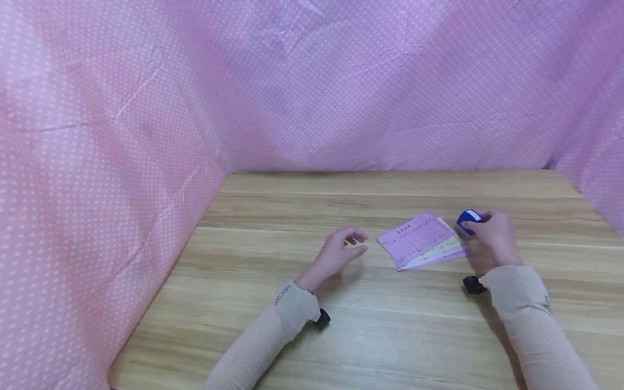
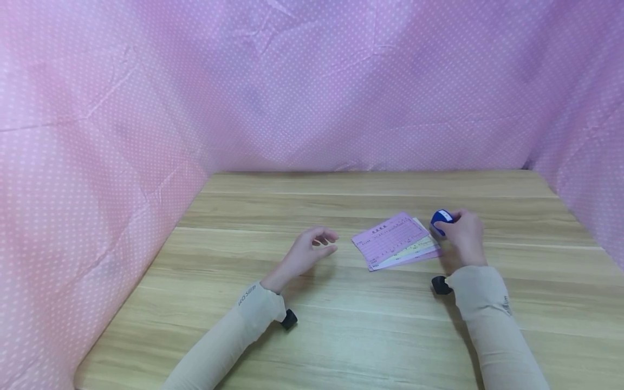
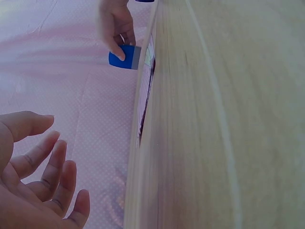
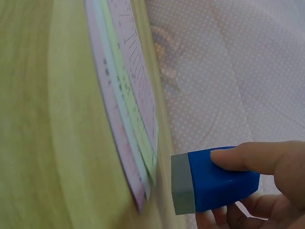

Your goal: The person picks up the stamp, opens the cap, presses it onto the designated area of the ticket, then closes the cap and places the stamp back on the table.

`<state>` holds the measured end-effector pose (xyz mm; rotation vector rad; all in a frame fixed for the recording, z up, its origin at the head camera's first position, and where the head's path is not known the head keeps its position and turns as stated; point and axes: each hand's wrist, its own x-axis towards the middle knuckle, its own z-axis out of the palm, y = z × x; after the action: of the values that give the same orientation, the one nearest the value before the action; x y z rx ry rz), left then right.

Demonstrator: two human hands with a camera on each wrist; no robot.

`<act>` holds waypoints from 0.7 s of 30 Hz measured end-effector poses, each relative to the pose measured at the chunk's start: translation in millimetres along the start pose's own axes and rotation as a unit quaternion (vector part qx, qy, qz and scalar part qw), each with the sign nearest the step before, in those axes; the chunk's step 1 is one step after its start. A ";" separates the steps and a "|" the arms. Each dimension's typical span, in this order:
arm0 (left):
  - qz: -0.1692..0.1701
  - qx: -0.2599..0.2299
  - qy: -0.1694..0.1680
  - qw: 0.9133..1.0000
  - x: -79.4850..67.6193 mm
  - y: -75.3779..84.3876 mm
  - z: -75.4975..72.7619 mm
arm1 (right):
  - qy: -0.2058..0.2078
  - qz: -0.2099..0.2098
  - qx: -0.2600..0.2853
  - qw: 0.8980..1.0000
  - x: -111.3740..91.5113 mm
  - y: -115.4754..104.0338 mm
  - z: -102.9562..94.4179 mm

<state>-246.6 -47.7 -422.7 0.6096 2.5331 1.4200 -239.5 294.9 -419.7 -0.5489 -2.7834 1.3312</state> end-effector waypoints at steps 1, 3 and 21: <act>0.000 0.000 -0.001 1.000 -0.2 0.1 0.0 | 0.002 -0.002 -0.003 1.000 0.2 1.2 0.3; 0.002 0.000 -0.001 1.000 -0.4 0.0 0.2 | 0.003 -0.003 -0.007 1.000 0.5 3.5 0.9; -0.011 -0.002 -0.003 1.000 -0.1 0.3 0.2 | -0.043 0.064 0.029 0.997 1.9 5.1 0.8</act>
<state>-246.4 -47.5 -422.6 0.5827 2.5233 1.4127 -239.8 297.9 -424.3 -0.6924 -2.8091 1.4909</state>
